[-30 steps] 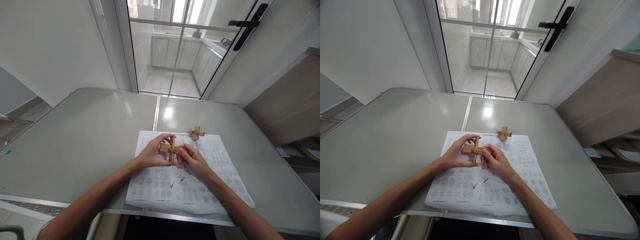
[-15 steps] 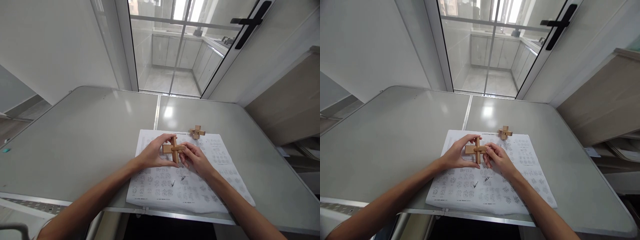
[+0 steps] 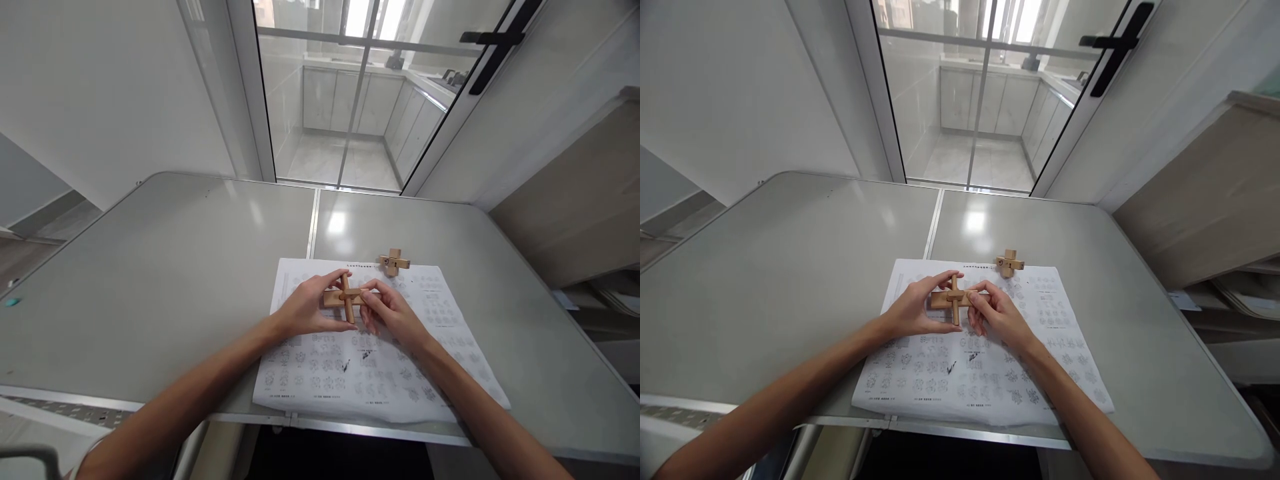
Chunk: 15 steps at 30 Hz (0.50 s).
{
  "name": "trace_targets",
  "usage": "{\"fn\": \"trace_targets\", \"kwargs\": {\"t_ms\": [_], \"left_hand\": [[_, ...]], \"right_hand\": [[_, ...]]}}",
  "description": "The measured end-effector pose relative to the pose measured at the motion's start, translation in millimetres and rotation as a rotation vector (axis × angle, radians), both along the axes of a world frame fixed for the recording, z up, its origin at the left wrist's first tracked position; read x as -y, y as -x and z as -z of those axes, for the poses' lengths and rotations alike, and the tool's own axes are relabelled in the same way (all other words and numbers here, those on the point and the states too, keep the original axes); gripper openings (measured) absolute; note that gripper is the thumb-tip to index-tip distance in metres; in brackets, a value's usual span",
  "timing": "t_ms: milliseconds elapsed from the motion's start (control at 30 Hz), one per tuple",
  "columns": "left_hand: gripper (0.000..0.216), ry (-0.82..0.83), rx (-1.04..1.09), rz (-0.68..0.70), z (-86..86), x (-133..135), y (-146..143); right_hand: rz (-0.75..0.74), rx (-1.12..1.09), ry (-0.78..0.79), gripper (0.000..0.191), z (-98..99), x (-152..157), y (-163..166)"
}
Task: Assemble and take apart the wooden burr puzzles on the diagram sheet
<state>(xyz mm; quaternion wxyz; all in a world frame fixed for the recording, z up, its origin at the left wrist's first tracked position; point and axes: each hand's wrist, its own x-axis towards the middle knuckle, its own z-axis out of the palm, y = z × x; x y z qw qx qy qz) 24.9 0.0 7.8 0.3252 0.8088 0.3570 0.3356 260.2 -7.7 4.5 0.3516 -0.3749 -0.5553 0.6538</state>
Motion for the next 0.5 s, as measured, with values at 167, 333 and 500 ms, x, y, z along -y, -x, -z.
{"fn": "trace_targets", "kwargs": {"t_ms": [167,333,500], "left_hand": [[0.088,-0.026,-0.025,-0.058,-2.0,0.7,-2.0],[0.086,-0.052,-0.013,-0.076,-3.1,-0.2,-2.6],[0.084,-0.048,-0.005,-0.064,-7.9,-2.5,-1.4]], "right_hand": [[0.046,0.014,-0.024,0.040,0.4,0.7,1.9],[0.065,-0.015,-0.006,0.039,0.1,1.5,4.3],[0.061,-0.029,-0.018,0.038,-4.5,0.2,3.4]]}}
